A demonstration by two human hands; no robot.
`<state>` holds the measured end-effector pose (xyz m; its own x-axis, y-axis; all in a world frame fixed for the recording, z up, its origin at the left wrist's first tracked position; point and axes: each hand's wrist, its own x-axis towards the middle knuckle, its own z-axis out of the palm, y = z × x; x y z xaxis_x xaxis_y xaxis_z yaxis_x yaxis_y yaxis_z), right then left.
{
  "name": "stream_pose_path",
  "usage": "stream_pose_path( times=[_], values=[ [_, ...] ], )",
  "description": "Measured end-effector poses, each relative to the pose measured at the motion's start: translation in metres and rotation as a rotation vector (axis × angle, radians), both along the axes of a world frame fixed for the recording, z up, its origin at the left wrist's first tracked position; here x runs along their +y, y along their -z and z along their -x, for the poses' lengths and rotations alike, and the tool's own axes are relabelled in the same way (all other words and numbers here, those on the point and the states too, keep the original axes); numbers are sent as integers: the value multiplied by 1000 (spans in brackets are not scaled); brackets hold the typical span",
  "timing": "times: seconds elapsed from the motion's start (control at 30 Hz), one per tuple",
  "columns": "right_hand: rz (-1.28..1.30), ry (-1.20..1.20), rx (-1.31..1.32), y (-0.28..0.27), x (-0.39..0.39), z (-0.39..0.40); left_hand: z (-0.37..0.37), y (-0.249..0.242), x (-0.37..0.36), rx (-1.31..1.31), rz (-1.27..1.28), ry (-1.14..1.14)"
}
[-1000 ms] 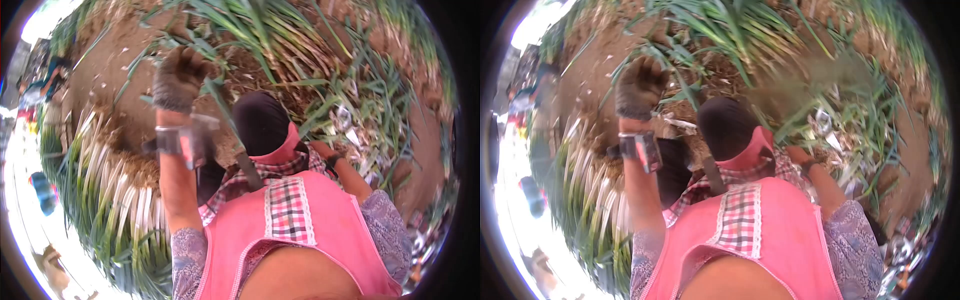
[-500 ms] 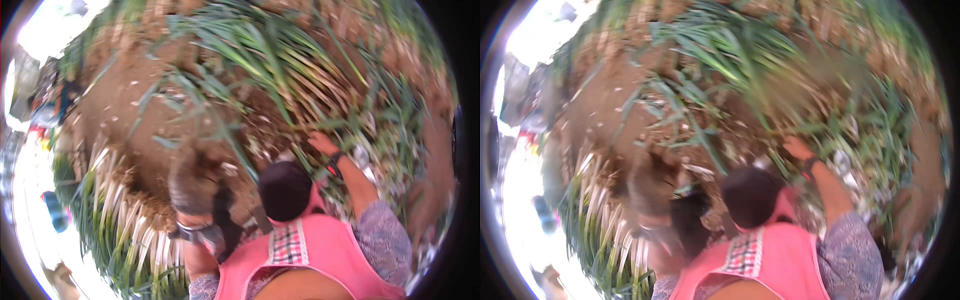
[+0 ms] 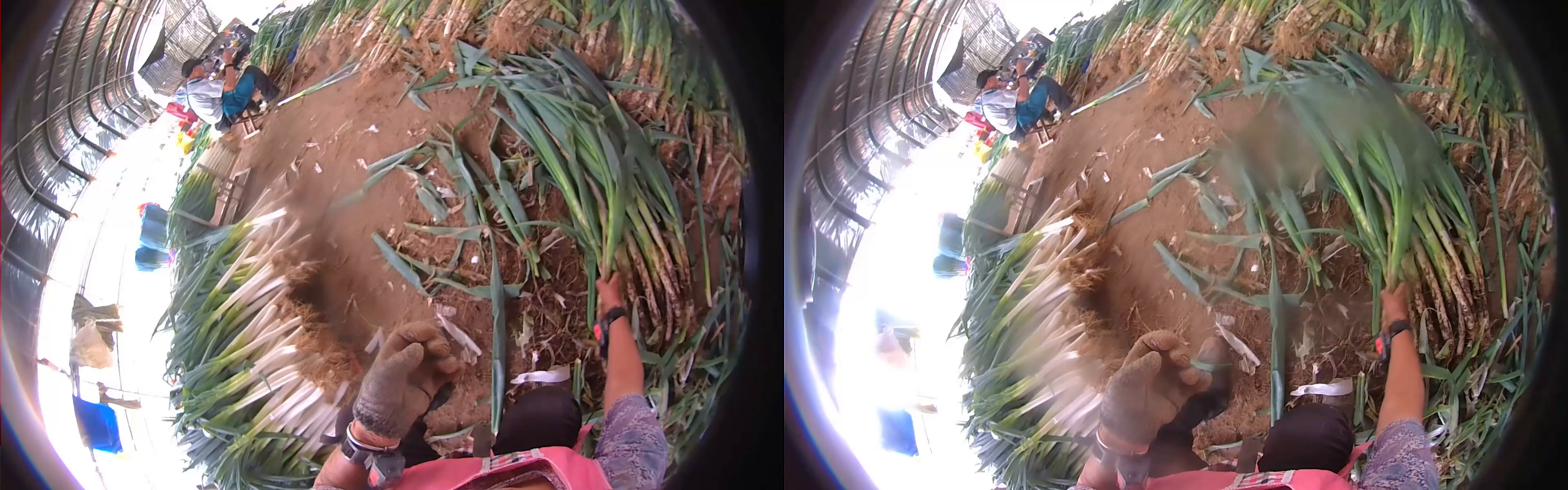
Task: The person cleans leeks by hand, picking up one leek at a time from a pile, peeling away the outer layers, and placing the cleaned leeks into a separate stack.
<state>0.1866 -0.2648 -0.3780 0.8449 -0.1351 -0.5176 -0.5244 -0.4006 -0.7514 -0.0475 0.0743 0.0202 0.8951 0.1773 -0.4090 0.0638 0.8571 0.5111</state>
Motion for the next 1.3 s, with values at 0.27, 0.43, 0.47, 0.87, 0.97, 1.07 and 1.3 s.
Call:
stream_pose_path(
  times=[0.27, 0.43, 0.47, 0.87, 0.97, 1.07, 1.3],
  values=[
    [94, 66, -68, -61, -21, 121, -9, -17, -15, -73, 30, 76],
    [222, 93, -361, -150, -97, 195, -7, -23, -47, -127, -4, 193],
    [338, 67, -283, -182, -102, 202, -4, -25, -55, -126, -24, 206],
    [385, -157, -858, -388, -70, 217, -6, -5, -89, -334, -200, 327],
    [441, -252, -987, -417, -38, 215, -7, -26, -95, -403, -294, 275],
    [484, -373, -1215, -423, -9, 207, -19, -25, -83, -481, -349, 259],
    [755, -592, -1218, -429, 62, 190, -27, 10, -50, -490, -166, 191]
  ],
)
